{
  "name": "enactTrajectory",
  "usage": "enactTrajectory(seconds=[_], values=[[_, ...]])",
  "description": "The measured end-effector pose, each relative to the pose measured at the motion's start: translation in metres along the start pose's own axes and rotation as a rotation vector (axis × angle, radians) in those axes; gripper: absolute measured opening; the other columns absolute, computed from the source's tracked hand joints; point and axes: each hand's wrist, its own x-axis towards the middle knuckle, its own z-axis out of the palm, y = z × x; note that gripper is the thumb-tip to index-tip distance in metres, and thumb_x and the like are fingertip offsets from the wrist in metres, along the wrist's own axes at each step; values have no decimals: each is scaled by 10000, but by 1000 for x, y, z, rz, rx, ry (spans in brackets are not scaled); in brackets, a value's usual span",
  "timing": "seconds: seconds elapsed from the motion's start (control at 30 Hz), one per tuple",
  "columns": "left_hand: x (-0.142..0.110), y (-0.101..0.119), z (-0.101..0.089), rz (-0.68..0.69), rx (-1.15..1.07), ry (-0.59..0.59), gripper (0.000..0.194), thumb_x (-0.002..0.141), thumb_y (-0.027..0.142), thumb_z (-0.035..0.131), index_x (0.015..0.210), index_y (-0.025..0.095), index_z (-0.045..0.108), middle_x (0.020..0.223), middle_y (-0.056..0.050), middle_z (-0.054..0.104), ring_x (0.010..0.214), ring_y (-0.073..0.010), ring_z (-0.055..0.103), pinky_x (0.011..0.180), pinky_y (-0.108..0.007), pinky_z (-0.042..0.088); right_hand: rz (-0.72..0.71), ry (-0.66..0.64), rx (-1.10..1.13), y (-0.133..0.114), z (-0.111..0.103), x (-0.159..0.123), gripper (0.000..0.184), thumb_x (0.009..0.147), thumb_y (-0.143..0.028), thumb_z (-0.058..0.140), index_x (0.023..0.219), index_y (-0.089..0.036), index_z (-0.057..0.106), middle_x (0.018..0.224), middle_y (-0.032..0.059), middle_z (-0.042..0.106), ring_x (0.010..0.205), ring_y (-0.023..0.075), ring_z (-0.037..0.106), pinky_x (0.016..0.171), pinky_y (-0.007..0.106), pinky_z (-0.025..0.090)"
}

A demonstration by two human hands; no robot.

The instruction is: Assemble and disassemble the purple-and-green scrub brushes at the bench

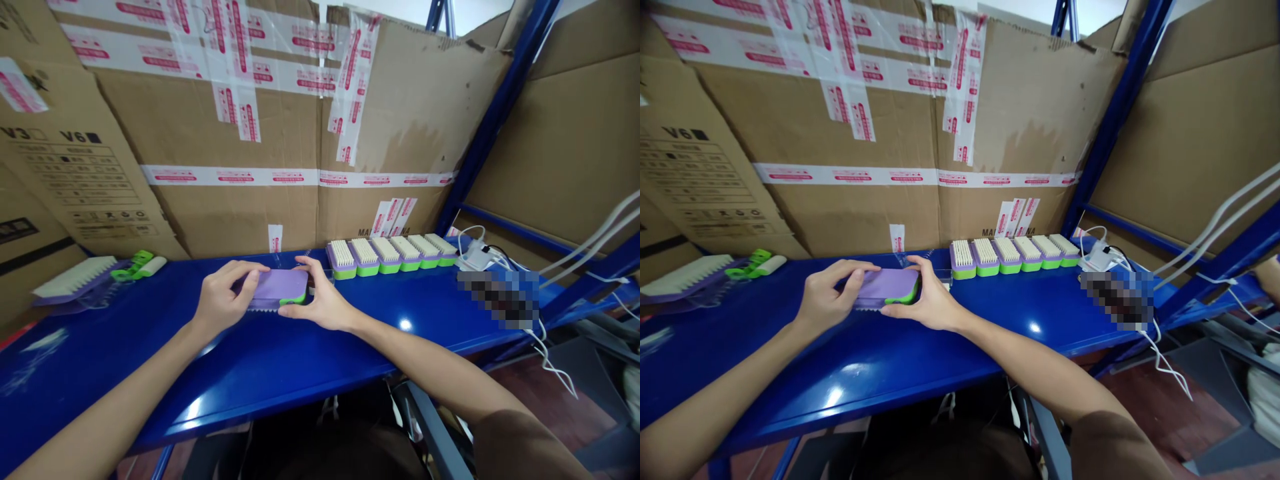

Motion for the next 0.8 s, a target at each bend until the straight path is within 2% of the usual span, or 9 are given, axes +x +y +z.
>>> enactTrajectory(seconds=[0.2,0.43,0.8], values=[[0,-6,0,62,33,21,396,1105,466,518,1037,234,831,1071,-84,878,982,-269,803,958,-428,624,-7,15,-73,10,-1,3,1040,842,-472,993,1641,-258,362,1595,190,591,1495,338,626,1278,591,510],[-1,-8,0,54,112,7,395,1115,459,502,1048,239,824,1076,-78,874,980,-271,787,948,-436,606,7,92,-262,21,2,3,1094,841,-523,996,1679,-260,344,1561,205,642,1538,390,597,1279,691,475],[-6,-5,7,69,232,11,392,1136,421,441,1084,243,787,1105,-77,861,1024,-289,783,964,-430,586,47,156,-344,6,6,0,1106,818,-508,1013,1683,-252,373,1440,168,683,1454,398,590,1208,652,519]])
